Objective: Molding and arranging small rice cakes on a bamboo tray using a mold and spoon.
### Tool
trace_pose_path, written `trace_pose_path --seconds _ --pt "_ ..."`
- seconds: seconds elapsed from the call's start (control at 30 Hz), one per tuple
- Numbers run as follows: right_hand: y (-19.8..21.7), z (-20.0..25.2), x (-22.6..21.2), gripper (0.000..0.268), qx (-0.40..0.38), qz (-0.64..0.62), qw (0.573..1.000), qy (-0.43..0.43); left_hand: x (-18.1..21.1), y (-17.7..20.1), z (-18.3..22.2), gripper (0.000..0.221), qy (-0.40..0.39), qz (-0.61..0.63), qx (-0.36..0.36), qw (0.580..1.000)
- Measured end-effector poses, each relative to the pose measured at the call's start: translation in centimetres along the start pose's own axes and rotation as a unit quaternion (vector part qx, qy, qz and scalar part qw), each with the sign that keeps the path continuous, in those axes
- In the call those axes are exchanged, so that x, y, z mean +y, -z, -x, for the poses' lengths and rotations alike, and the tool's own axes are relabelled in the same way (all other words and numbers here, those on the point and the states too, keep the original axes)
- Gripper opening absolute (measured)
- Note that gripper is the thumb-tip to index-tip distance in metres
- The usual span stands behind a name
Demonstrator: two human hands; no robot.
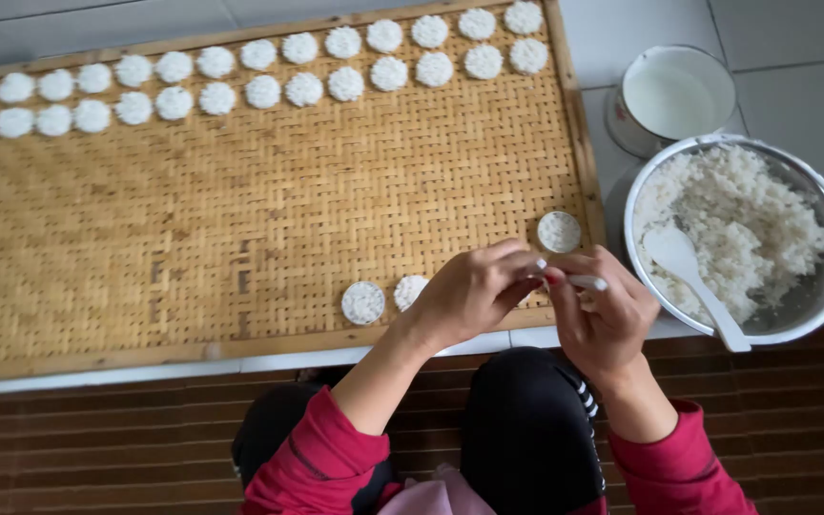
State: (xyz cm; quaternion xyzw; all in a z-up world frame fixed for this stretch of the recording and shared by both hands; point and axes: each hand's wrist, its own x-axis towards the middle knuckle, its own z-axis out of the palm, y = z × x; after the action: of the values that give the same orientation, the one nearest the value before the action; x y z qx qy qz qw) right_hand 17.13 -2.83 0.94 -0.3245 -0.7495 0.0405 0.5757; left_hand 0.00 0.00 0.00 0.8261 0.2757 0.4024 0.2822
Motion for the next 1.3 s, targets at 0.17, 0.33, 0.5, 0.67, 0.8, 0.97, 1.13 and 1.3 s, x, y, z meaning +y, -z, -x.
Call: trace_pose_path --seconds 0.17,0.33,0.5,0.67,0.8,0.97,1.13,1.3 --pt "-3.6 -0.9 -2.0 0.017 0.0 -0.059 0.997 -0.039 -4.4 2.3 4.7 0.012 0.027 -0.024 0.119 0.992" --pt "-8.5 2.7 -1.8 0.031 -0.017 -0.009 0.998 -0.055 -6.1 8.2 8.7 0.016 0.153 0.171 0.383 0.895" --pt "-14.6 6.1 -2.4 0.066 -0.271 0.001 0.96 -0.078 -8.3 11.4 12.3 0.021 0.171 0.295 0.585 0.736" --pt "-19.2 9.9 1.8 0.08 -0.388 0.002 0.92 -0.052 -8.8 12.8 14.0 0.019 0.188 0.29 0.549 0.761" --pt "-20.3 7.8 0.1 0.081 -0.435 -0.026 0.899 -0.047 -8.8 13.4 13.8 0.017 0.19 0.309 0.52 0.773" --pt "-20.5 6.8 -0.4 0.079 -0.46 -0.02 0.886 -0.057 -9.2 13.7 13.8 0.019 0.185 0.319 0.504 0.781" --pt "-21.1 8.2 1.3 0.082 -0.451 0.017 0.892 -0.04 -9.3 13.5 13.6 0.02 0.183 0.325 0.501 0.781" --pt "-21.2 8.8 1.8 0.095 -0.449 -0.007 0.89 -0.075 -9.6 13.2 13.5 0.02 0.176 0.333 0.497 0.781"
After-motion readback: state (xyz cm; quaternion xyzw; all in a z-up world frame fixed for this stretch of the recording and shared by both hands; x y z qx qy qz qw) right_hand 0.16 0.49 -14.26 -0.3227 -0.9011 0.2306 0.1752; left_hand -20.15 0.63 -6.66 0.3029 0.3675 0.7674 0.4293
